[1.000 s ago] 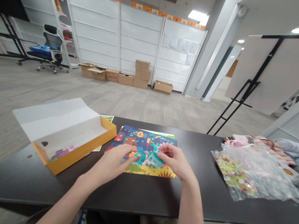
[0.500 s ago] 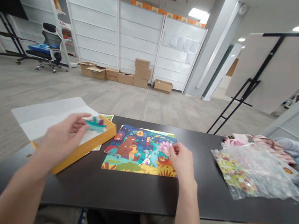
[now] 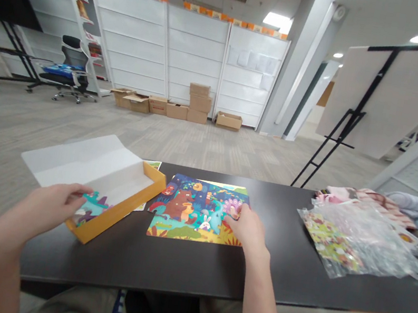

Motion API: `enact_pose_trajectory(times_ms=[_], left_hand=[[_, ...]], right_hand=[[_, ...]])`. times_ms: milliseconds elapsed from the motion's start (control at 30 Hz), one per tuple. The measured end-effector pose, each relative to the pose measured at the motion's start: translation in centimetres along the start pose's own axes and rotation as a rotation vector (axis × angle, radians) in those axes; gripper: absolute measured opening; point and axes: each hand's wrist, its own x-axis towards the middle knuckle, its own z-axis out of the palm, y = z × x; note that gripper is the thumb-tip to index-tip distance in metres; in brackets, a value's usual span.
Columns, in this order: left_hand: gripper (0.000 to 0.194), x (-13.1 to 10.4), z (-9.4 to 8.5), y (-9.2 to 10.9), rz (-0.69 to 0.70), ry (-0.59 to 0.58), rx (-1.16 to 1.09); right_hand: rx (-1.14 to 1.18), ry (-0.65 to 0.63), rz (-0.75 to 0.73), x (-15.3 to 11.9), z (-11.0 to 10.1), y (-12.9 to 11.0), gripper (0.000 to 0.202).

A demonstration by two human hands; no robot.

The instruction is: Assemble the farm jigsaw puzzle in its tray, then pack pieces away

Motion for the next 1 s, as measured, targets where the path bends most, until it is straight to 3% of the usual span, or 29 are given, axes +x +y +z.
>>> enact_pose_trajectory(times_ms=[100,133,333,500,633,767,1000], left_hand=[[0.029,-0.3,-0.3,0.3,-0.079,-0.136,0.165],[0.03,-0.3,-0.5,0.6,-0.086,-0.13,0.204],[0.035,-0.6,-1.6,4.2,0.096,0.105,0.116],[0.028,-0.9,-1.3,8.4,0.273,0.19,-0.09],[0.024,-0.9,-0.2,10.7,0.397,0.145,-0.202],[0.022,-0.7,1.0,11.4,0.413,0.086,-0.216],[0.023,-1.2,2.1,12.7,0.46,-0.021,-0.256]], right_hand=[[0.082,-0.004,-0.023,0.4,0.4,0.6,0.035],[0.105,0.004,-0.037,0.5,0.5,0.6,0.034],[0.227,0.014,-0.065,0.8,0.2,0.4,0.037],[0.305,-0.04,-0.066,0.7,-0.3,0.2,0.044],[0.29,-0.051,-0.06,0.7,-0.6,0.4,0.031],[0.341,-0.041,-0.091,0.7,-0.8,0.5,0.018],[0.292,0.041,-0.08,1.0,-1.3,0.7,0.027]])
